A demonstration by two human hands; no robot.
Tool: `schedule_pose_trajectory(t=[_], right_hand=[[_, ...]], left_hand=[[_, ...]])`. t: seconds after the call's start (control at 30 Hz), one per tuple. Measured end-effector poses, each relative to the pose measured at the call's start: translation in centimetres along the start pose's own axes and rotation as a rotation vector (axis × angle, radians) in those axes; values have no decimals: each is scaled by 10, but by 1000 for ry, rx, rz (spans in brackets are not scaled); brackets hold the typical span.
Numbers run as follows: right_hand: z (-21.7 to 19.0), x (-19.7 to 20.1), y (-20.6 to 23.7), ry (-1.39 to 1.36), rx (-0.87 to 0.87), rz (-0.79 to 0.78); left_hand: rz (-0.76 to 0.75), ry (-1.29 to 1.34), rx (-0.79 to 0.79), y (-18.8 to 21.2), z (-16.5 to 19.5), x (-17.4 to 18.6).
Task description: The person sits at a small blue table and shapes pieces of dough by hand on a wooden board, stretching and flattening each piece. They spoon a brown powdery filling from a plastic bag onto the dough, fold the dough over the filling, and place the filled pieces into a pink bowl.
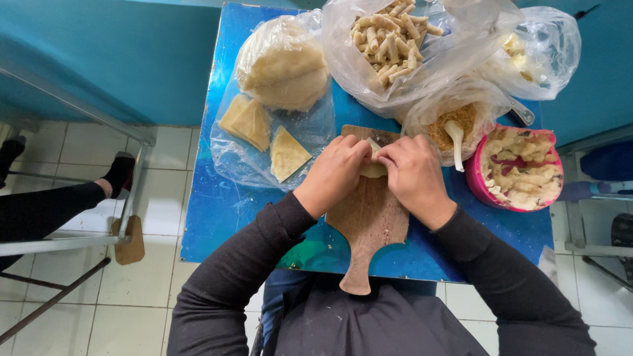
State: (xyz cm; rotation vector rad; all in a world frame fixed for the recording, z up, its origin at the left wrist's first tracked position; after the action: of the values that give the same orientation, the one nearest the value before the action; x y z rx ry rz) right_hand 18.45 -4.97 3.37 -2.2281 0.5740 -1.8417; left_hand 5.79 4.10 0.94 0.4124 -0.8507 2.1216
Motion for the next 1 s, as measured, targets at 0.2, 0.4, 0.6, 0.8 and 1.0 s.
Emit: schedule_pose_trajectory(t=[0.2, 0.4, 0.6, 0.8, 1.0], right_hand=[[4, -2, -3, -90, 12, 22], [0, -3, -2, -18, 54, -6], [-4, -4, -2, 131, 50, 53], [-12, 3, 1, 170, 132, 161], [-15, -1, 4, 283, 146, 151]], left_hand=[[24, -45, -15, -1, 0, -1], [61, 13, -12, 0, 0, 0], [44, -111, -13, -1, -1, -3], [62, -133, -25, -2, 1, 0], [97, -114, 35, 3, 2, 2]])
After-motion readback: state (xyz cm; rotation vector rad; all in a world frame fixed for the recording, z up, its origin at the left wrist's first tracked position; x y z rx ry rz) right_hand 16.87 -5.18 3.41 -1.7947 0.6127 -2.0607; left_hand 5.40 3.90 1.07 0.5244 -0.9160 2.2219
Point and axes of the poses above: each hand's wrist, its own y-axis away from the middle knuckle, its own x-axis out of the back of the hand, z = x × y, the point moved 5 cm from there along -y, towards the middle knuckle, and after that the axes turned 13 degrees about y, right-handed, at the moved point
